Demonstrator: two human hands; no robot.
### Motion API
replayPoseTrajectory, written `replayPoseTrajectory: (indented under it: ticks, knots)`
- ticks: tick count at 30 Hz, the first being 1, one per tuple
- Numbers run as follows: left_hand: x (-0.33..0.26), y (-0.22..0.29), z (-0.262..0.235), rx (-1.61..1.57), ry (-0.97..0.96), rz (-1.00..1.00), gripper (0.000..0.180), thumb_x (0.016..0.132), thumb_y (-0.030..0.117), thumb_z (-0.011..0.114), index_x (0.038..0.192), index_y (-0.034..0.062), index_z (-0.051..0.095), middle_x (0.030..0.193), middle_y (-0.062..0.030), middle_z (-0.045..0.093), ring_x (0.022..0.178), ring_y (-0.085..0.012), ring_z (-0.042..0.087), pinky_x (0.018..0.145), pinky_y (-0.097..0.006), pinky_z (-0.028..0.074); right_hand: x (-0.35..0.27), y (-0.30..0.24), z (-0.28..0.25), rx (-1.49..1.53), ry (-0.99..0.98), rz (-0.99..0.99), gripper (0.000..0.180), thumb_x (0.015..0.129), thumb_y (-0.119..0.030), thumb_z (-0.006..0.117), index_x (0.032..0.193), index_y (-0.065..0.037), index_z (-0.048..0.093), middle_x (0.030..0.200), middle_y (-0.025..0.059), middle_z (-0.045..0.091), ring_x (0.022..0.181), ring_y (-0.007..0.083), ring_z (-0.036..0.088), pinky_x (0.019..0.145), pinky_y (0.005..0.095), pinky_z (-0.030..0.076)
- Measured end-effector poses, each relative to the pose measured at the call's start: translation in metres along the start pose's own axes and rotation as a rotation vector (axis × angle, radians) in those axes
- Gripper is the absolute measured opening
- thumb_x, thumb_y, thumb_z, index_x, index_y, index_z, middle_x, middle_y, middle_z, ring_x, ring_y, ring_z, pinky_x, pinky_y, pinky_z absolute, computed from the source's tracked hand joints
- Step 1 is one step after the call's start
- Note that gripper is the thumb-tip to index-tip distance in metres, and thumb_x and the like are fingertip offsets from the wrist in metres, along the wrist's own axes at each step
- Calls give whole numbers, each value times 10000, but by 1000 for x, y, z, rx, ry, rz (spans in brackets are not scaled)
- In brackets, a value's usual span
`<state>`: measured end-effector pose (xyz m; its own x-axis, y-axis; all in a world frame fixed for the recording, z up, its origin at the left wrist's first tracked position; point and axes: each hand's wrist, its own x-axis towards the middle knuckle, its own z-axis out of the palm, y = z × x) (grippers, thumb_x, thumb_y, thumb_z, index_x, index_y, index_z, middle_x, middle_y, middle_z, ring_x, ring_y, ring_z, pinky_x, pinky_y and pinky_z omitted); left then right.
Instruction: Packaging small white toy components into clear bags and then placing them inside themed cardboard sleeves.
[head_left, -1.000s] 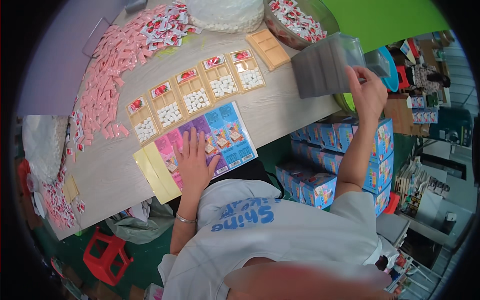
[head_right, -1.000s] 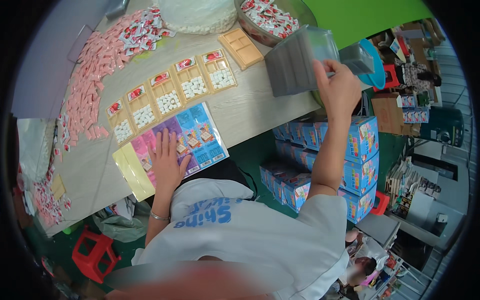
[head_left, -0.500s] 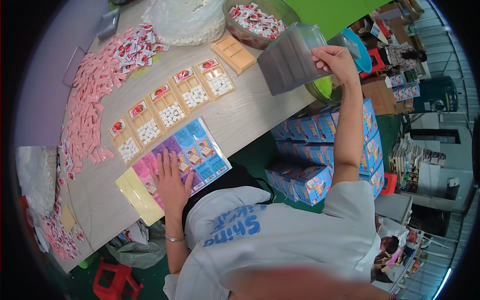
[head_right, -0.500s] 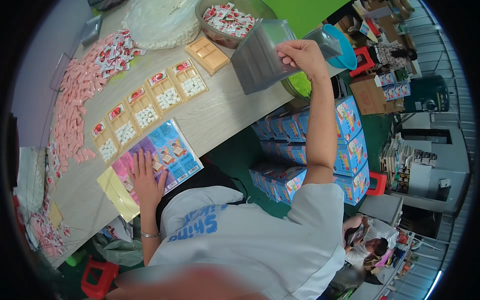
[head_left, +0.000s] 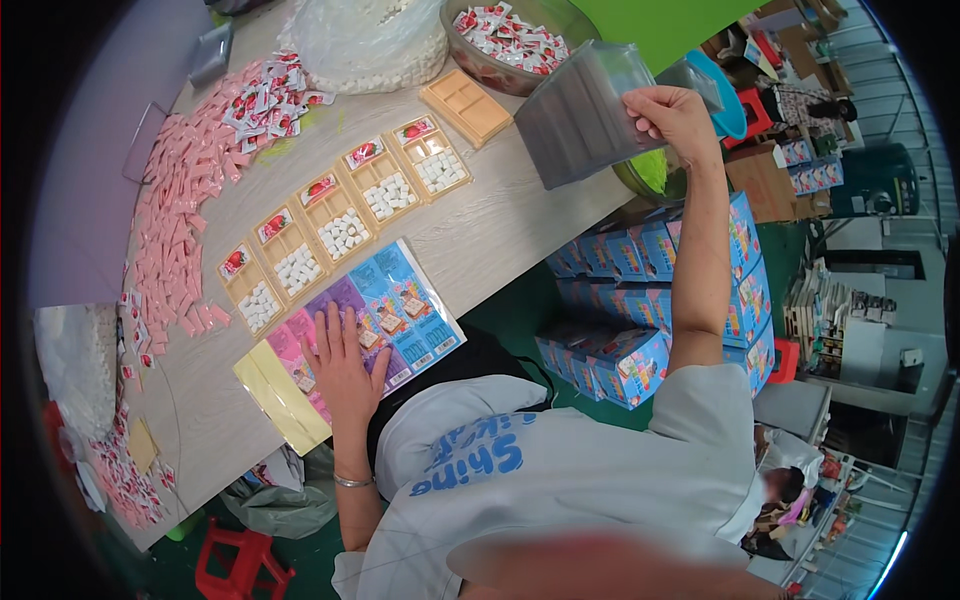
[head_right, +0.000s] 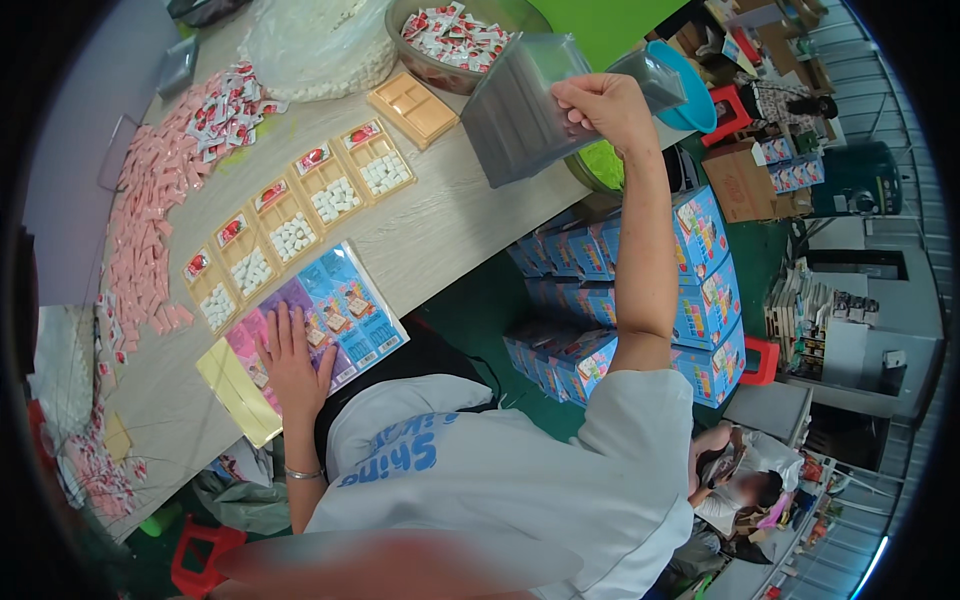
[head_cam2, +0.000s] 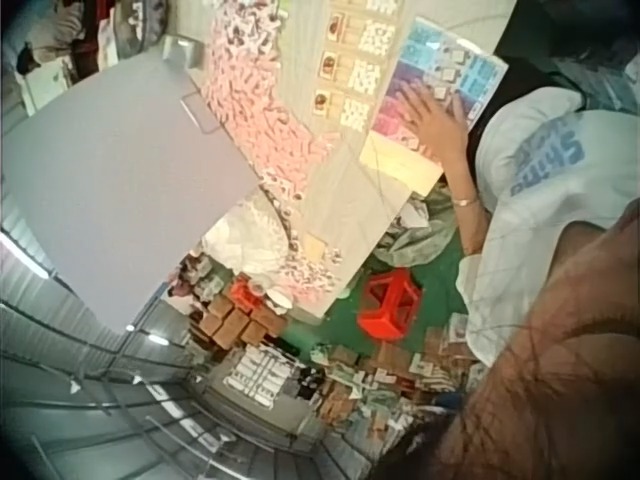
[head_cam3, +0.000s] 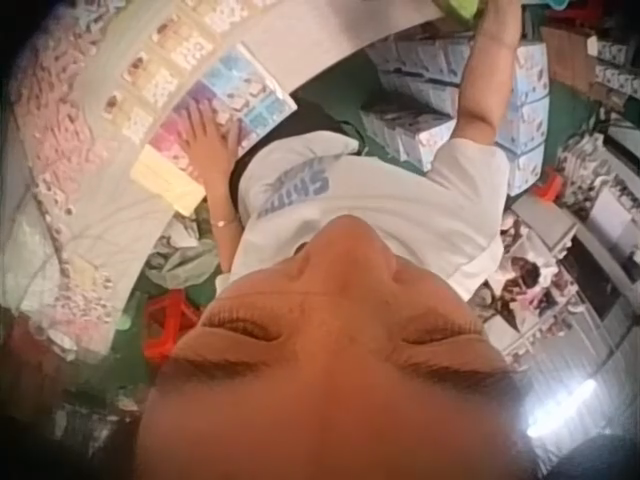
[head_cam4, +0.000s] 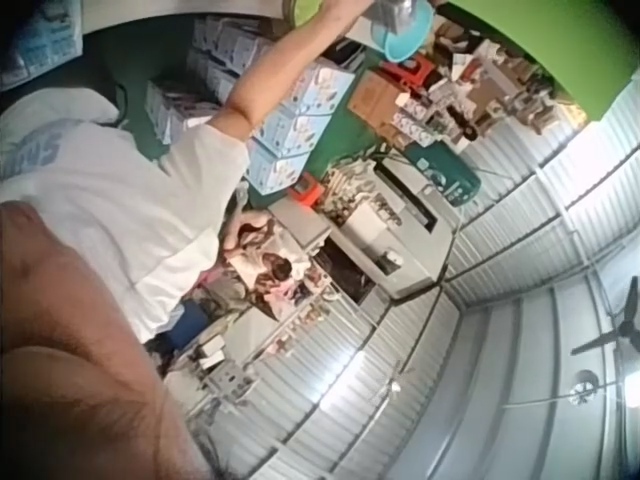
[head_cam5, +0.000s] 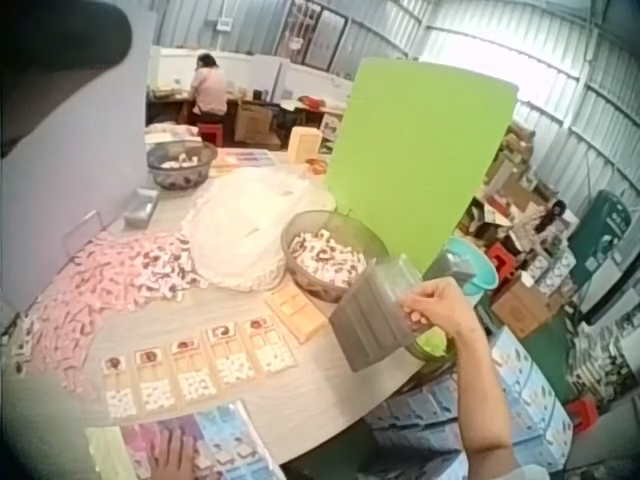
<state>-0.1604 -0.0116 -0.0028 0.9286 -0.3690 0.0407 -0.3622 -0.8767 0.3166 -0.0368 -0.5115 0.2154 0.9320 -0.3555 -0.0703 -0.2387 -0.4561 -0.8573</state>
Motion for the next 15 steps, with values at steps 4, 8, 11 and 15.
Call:
replayPoseTrajectory:
  ticks: [4, 8, 11, 15]
  knots:
    - [5, 1, 0, -7, -2, 14, 795, 925, 456, 667, 1561, 59, 404, 1652, -146, 348, 1553, -353, 244, 1249, -579, 110, 2, 5, -3, -260, 70, -76, 195, 917, -184, 771, 939, 10, 775, 768, 8, 722, 606, 65, 624, 552, 223, 474]
    - [-6, -3, 1, -9, 10, -29, 782, 927, 458, 664, 1552, 59, 417, 1654, -140, 346, 1552, -352, 247, 1245, -587, 104, -2, -25, 32, -808, 134, -255, 211, 929, -197, 740, 961, 10, 758, 751, 32, 715, 633, 91, 641, 590, 269, 493]
    - [-2, -2, -7, -33, 19, -3, 777, 896, 388, 735, 1530, 47, 443, 1630, -180, 368, 1527, -366, 289, 1238, -573, 166, -7, -30, 6, -878, 395, -487, 215, 964, -203, 687, 1006, 2, 737, 776, 45, 702, 665, 105, 628, 622, 302, 508]
    - [19, 14, -25, -423, 315, -28, 889, 737, 242, 905, 1488, 26, 482, 1530, -239, 459, 1419, -389, 428, 1146, -505, 380, -74, -54, 8, 81, 267, -624, 136, 989, -105, 575, 936, -7, 653, 806, 52, 635, 690, 144, 592, 638, 281, 483]
